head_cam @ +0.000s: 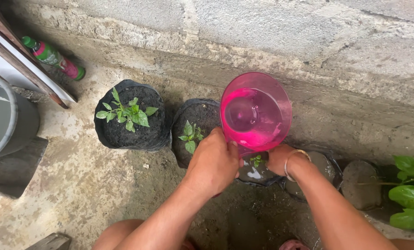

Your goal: Watering small potted plants in polybags using a plastic scoop and a bucket of water.

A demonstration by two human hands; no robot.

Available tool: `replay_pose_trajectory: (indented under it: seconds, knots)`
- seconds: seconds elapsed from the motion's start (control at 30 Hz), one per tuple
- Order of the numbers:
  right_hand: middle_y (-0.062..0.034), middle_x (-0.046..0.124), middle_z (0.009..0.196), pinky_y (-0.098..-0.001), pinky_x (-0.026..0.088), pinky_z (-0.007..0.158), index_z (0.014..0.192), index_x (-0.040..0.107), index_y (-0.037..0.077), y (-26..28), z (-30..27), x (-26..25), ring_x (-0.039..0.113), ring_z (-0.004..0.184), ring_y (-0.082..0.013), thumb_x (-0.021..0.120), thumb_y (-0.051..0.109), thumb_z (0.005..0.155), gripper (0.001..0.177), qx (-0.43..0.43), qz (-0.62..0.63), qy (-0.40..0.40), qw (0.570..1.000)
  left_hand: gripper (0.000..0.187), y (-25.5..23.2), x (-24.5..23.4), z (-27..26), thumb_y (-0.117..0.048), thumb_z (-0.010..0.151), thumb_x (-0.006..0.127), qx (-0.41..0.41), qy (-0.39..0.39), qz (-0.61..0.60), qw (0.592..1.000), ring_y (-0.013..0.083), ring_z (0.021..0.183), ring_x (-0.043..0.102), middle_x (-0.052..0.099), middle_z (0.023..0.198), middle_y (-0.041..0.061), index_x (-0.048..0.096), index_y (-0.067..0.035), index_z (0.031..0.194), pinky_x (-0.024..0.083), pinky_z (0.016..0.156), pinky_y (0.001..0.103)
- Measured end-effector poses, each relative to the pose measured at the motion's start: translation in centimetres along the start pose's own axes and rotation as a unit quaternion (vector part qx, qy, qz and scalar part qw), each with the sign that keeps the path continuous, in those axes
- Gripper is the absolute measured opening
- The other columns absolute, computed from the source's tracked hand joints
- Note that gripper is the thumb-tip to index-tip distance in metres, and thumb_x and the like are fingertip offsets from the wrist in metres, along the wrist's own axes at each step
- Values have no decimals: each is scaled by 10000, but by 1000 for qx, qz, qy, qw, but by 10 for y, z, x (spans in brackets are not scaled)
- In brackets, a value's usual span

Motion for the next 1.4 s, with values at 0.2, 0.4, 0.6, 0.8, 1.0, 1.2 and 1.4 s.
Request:
replay_pose_trajectory:
  seconds: [0.2,0.4,0.6,0.8,1.0,1.2,1.4]
  knots:
    - [-199,672,1249,-444,508,1031,1267,645,89,5,-20,-11,642,1190,-349,644,227,817,470,4,40,-50,998,207,-6,4,-3,-151,981,496,25,-6,7,1000,237,593,744,736,693,121,550,47,1002,598,618,393]
    - [-187,682,1264,-445,514,1045,1230,717,132,4,-23,-15,646,1208,-345,595,236,906,361,4,36,-53,998,214,-9,6,-5,-160,983,493,38,-2,21,999,245,614,748,736,688,121,551,43,1021,593,651,399]
    - [-198,676,1247,-431,505,1053,1243,665,75,1,-24,-15,640,1203,-345,682,213,829,437,15,55,-50,997,231,-8,3,-6,-189,995,504,42,-15,48,998,237,618,745,743,684,135,553,33,1039,577,680,391]
    - [-231,700,1211,-413,514,1065,1145,709,-16,-3,-22,-12,657,1205,-347,669,233,852,387,27,55,-56,997,216,-8,2,-7,-163,991,477,28,-3,30,999,238,619,750,734,705,112,555,36,1024,600,645,395]
    - [-235,698,1181,-429,514,1042,1143,700,17,-2,-13,-6,658,1175,-366,652,196,827,367,-1,76,-73,994,205,-9,3,-6,-151,977,506,49,-13,22,998,249,624,746,735,683,124,561,45,1007,595,651,409]
    - [-244,689,1174,-454,516,1023,1154,688,31,14,-29,-27,649,1161,-378,662,196,812,381,3,89,-119,989,224,-11,1,-10,-176,995,497,47,-13,36,998,267,613,751,729,666,136,549,41,1015,586,671,414]
    - [-241,675,1195,-449,504,1028,1175,671,17,8,-10,-24,635,1173,-377,680,201,789,428,-22,92,-117,989,231,-4,-4,-8,-177,991,499,18,-14,2,1000,246,596,750,726,674,134,552,48,989,600,610,411]
Point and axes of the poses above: each hand's wrist, its own z-axis towards the middle knuckle, its own x-axis out of the palm, y = z × x, the point moved 10 cm from there along z, towards the middle knuckle
